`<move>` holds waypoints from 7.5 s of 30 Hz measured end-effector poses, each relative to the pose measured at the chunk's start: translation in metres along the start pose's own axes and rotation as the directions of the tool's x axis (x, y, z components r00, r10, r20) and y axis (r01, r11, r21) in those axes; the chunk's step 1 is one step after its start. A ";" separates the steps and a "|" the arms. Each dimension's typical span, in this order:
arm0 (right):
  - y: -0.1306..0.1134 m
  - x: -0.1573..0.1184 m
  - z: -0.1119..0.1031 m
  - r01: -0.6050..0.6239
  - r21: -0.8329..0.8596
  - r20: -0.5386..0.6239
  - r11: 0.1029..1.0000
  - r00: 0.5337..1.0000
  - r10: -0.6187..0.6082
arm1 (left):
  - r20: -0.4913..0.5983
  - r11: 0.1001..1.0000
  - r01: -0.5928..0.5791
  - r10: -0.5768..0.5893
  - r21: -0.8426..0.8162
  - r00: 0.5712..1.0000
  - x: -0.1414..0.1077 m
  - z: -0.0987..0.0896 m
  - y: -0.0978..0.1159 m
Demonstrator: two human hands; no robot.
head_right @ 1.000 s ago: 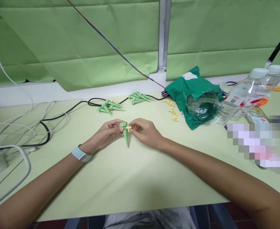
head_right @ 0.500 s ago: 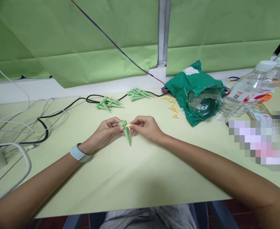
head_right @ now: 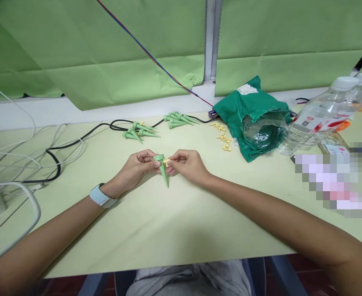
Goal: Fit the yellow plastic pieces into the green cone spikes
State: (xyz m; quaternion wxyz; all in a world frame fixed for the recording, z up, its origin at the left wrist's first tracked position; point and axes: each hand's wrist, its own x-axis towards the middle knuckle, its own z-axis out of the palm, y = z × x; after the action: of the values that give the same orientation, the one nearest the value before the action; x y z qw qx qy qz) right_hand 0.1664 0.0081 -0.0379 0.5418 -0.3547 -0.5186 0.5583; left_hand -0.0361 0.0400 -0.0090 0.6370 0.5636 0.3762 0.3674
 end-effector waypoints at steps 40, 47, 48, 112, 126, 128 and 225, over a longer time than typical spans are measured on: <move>-0.011 0.010 -0.004 -0.075 -0.031 0.167 0.997 0.983 0.079 | 0.096 0.998 0.064 -0.065 0.006 0.993 -0.002 -0.003 0.006; -0.006 0.007 0.000 -0.031 -0.028 0.132 0.999 0.991 0.034 | 0.104 0.998 0.070 -0.069 -0.007 0.992 -0.002 -0.004 0.005; -0.005 0.007 -0.001 -0.018 -0.036 0.137 0.999 0.990 0.023 | 0.113 0.997 0.076 -0.075 -0.011 0.991 -0.002 -0.005 0.005; -0.029 -0.061 -0.019 0.186 -0.445 0.131 0.876 0.981 -0.141 | 0.223 0.969 0.098 -0.046 -0.228 0.974 -0.029 0.057 0.000; -0.030 -0.058 -0.028 0.262 -0.708 0.206 0.656 0.965 -0.164 | 0.205 0.969 0.122 -0.078 -0.214 0.976 -0.028 0.051 -0.001; -0.030 -0.058 -0.028 0.316 -0.715 0.231 0.624 0.949 -0.216 | 0.203 0.970 0.115 -0.071 -0.214 0.977 -0.028 0.051 -0.001; -0.029 -0.059 -0.023 0.416 -0.823 0.370 0.388 0.910 -0.189 | 0.285 0.986 0.102 -0.061 -0.131 0.957 -0.029 0.050 -0.002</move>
State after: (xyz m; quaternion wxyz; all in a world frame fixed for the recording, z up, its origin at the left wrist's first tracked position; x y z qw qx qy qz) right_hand 0.2051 -0.0485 -0.0250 0.3082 -0.4203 -0.8435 0.1300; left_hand -0.0039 -0.0085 -0.0050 0.7376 0.5462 0.2777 0.2838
